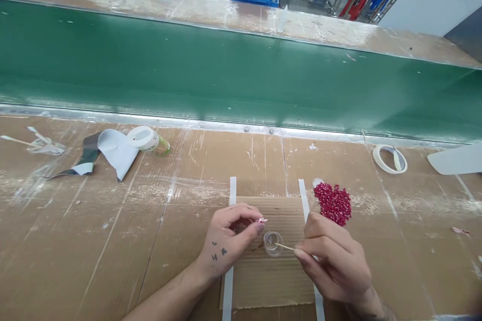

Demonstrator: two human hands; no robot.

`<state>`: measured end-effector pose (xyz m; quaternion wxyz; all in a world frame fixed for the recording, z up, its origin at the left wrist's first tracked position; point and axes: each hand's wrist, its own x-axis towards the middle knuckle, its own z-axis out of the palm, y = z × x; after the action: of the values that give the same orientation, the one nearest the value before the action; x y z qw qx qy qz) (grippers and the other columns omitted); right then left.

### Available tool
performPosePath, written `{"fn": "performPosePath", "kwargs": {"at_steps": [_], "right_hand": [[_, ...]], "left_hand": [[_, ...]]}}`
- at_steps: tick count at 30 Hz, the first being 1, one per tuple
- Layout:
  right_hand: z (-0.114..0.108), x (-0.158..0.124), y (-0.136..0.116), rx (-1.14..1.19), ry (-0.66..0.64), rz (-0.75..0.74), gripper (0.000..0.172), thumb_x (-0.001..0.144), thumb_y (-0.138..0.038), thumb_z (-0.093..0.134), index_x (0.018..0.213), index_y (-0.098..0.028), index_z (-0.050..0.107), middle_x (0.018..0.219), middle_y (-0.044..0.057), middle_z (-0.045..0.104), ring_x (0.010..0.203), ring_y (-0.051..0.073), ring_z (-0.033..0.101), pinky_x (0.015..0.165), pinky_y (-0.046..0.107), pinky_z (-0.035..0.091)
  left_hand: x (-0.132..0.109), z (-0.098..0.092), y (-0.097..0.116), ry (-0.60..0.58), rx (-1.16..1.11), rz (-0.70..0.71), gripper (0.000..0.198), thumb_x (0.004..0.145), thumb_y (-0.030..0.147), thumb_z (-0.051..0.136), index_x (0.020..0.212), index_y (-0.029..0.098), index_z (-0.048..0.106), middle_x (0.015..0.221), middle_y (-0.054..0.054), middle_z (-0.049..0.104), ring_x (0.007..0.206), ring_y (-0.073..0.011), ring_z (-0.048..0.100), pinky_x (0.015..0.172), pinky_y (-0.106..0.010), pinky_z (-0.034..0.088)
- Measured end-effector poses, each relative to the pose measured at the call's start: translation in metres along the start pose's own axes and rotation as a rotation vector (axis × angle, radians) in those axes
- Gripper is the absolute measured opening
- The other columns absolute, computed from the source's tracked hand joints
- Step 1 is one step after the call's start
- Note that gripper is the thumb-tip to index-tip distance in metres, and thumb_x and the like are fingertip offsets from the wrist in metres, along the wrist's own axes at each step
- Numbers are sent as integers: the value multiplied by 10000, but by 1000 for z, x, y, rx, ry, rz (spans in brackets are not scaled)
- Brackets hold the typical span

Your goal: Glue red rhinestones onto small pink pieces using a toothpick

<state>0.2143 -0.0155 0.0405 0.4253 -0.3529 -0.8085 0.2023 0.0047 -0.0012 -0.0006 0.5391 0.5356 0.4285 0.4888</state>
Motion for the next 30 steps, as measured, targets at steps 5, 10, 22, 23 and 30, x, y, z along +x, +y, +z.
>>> {"fn": "performPosePath", "kwargs": {"at_steps": [5, 10, 22, 23, 30], "right_hand": [[-1, 8, -14, -7, 129, 69, 163, 852, -5, 582, 892, -160, 615, 692, -8, 522, 591, 118, 468, 498, 261, 393], [1, 8, -13, -6, 131, 78, 157, 855, -6, 594, 890, -157, 618, 695, -11, 522, 601, 115, 465, 500, 261, 399], [3, 6, -11, 4, 112, 100, 153, 870, -18, 593, 897, -166, 618, 695, -10, 518, 600, 116, 457, 495, 260, 377], [3, 6, -11, 3, 112, 103, 150, 876, -25, 590, 897, -170, 619, 692, -11, 519, 597, 117, 459, 493, 259, 376], [3, 8, -12, -13, 106, 106, 142, 876, -32, 598, 886, -172, 621, 686, -12, 524, 584, 114, 462, 486, 257, 370]], "left_hand": [[-5, 3, 0, -87, 93, 135, 92, 824, 111, 736, 830, 183, 793, 786, -50, 731, 662, -121, 672, 596, -185, 532], [-7, 5, 1, -130, 113, 173, 73, 841, 119, 741, 859, 170, 791, 788, -49, 717, 694, -116, 672, 666, -193, 544], [-6, 6, 5, -121, 138, 151, 73, 833, 119, 733, 831, 174, 782, 771, -58, 718, 649, -132, 655, 599, -205, 530], [-6, 6, 6, -121, 138, 151, 70, 834, 124, 733, 829, 173, 782, 770, -57, 717, 641, -129, 651, 594, -204, 526], [-7, 6, 5, -137, 144, 117, 67, 846, 137, 726, 821, 169, 779, 780, -58, 712, 651, -125, 647, 614, -207, 514]]}}
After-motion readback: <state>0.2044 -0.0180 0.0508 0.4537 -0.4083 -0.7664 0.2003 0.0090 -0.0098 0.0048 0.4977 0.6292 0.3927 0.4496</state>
